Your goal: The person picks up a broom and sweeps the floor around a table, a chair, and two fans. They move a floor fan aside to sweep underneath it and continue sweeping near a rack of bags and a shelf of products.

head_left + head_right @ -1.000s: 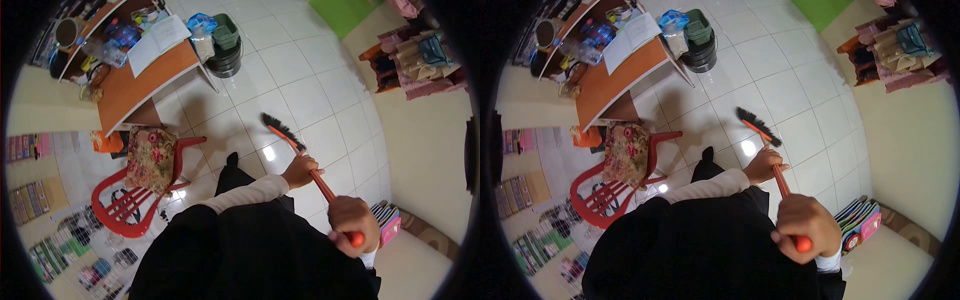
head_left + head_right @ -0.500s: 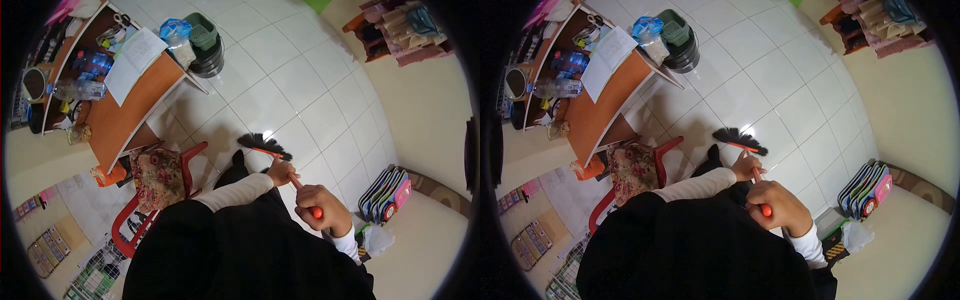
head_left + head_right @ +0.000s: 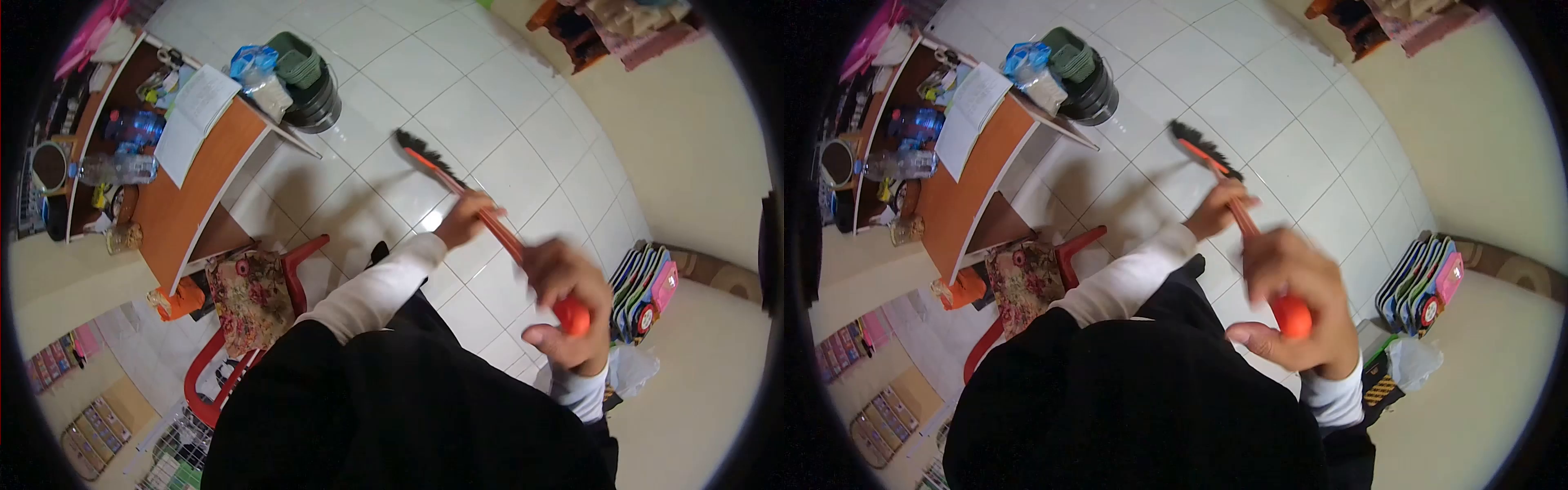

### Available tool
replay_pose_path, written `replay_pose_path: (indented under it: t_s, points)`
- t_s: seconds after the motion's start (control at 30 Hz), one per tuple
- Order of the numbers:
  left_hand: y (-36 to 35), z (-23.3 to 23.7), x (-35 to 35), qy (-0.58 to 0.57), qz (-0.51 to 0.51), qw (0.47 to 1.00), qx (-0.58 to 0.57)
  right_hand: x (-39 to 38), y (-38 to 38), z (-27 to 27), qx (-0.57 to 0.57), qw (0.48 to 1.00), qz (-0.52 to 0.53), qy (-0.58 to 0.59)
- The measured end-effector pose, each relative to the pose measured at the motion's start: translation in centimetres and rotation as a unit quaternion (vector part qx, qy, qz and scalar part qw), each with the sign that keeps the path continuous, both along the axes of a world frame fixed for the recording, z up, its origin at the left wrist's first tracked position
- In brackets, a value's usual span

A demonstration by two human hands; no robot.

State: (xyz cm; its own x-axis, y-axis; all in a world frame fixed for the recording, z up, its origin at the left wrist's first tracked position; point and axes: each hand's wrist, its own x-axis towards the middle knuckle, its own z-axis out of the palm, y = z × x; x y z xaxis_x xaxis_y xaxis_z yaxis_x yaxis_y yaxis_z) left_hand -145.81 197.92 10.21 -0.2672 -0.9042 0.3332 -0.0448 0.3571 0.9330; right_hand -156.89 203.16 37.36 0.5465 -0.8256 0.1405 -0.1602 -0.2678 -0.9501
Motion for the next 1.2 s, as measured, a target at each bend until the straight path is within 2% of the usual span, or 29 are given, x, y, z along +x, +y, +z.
replay_pose_path:
  t_s: [0.03, 0.1, 0.17, 0.2, 0.23, 0.27, 0.3, 0.37, 0.43, 0.5, 0.57, 0.63, 0.67, 0.7, 0.77, 0.83, 0.97, 1.03, 1.07, 1.2]
  points:
    - [-0.6, -0.3, 0.6, 0.045, 0.041, 0.998, -0.010, 0.3, -0.4, 0.7, -0.014, 0.997, -0.076, -0.024]
    - [-2.0, -2.8, 3.3, 0.142, 0.105, 0.958, 0.225, -1.0, -1.9, -1.1, 0.026, 0.991, -0.085, -0.104]
    - [-2.7, 1.0, 8.6, -0.129, 0.143, 0.957, 0.219, -3.4, -3.0, -6.0, 0.112, 0.985, -0.114, -0.064]
    - [-2.5, -0.4, 10.7, -0.113, 0.163, 0.951, 0.236, -4.2, -3.3, -9.6, 0.163, 0.976, -0.137, -0.047]
    - [-2.0, -2.1, 12.2, 0.009, 0.189, 0.967, 0.169, -4.7, -3.2, -14.1, 0.223, 0.958, -0.177, -0.045]
    - [-1.7, -2.4, 13.5, 0.012, 0.243, 0.952, 0.187, -5.4, -2.8, -19.1, 0.271, 0.941, -0.203, -0.004]
    - [-1.2, -2.7, 14.8, 0.014, 0.297, 0.932, 0.205, -6.2, -2.1, -24.9, 0.269, 0.940, -0.206, 0.022]
    - [-0.1, -4.3, 18.2, -0.014, 0.316, 0.922, 0.225, -6.5, 0.0, -35.0, 0.375, 0.899, -0.221, 0.044]
    - [0.9, -6.1, 20.8, -0.048, 0.287, 0.927, 0.237, -6.2, 2.3, -44.5, 0.444, 0.858, -0.242, 0.095]
    - [1.4, -7.3, 21.1, -0.058, 0.346, 0.916, 0.193, -5.5, 4.0, -52.0, 0.473, 0.831, -0.260, 0.133]
    - [1.3, -8.9, 23.1, -0.074, 0.363, 0.924, 0.091, -4.6, 5.4, -59.7, 0.463, 0.828, -0.253, 0.191]
    - [1.0, -9.7, 24.3, 0.020, 0.418, 0.903, 0.095, -3.2, 5.8, -65.2, 0.434, 0.836, -0.239, 0.236]
    - [1.1, -9.1, 24.5, 0.033, 0.447, 0.891, 0.079, -1.8, 5.8, -67.5, 0.413, 0.844, -0.230, 0.252]
    - [1.2, -10.7, 25.1, 0.046, 0.477, 0.876, 0.062, -0.2, 5.3, -71.8, 0.391, 0.852, -0.219, 0.270]
    - [1.8, -11.3, 26.1, -0.071, 0.481, 0.874, -0.009, 1.5, 5.2, -76.0, 0.373, 0.857, -0.215, 0.283]
    - [2.9, -12.0, 28.3, 0.047, 0.434, 0.898, -0.053, 3.2, 4.9, -79.6, 0.353, 0.859, -0.215, 0.304]
    - [3.4, -12.2, 27.4, 0.091, 0.583, 0.801, -0.096, 5.1, 4.9, -86.4, 0.334, 0.864, -0.210, 0.311]
    - [5.0, -11.9, 29.5, 0.114, 0.458, 0.879, -0.064, 5.6, 4.9, -89.1, 0.285, 0.870, -0.198, 0.350]
    - [5.3, -12.0, 29.7, 0.086, 0.520, 0.846, -0.087, 5.8, 4.9, -90.3, 0.260, 0.872, -0.192, 0.369]
    - [7.1, -11.1, 33.2, 0.177, 0.392, 0.902, -0.032, 6.6, 4.0, -92.1, 0.273, 0.855, -0.159, 0.411]
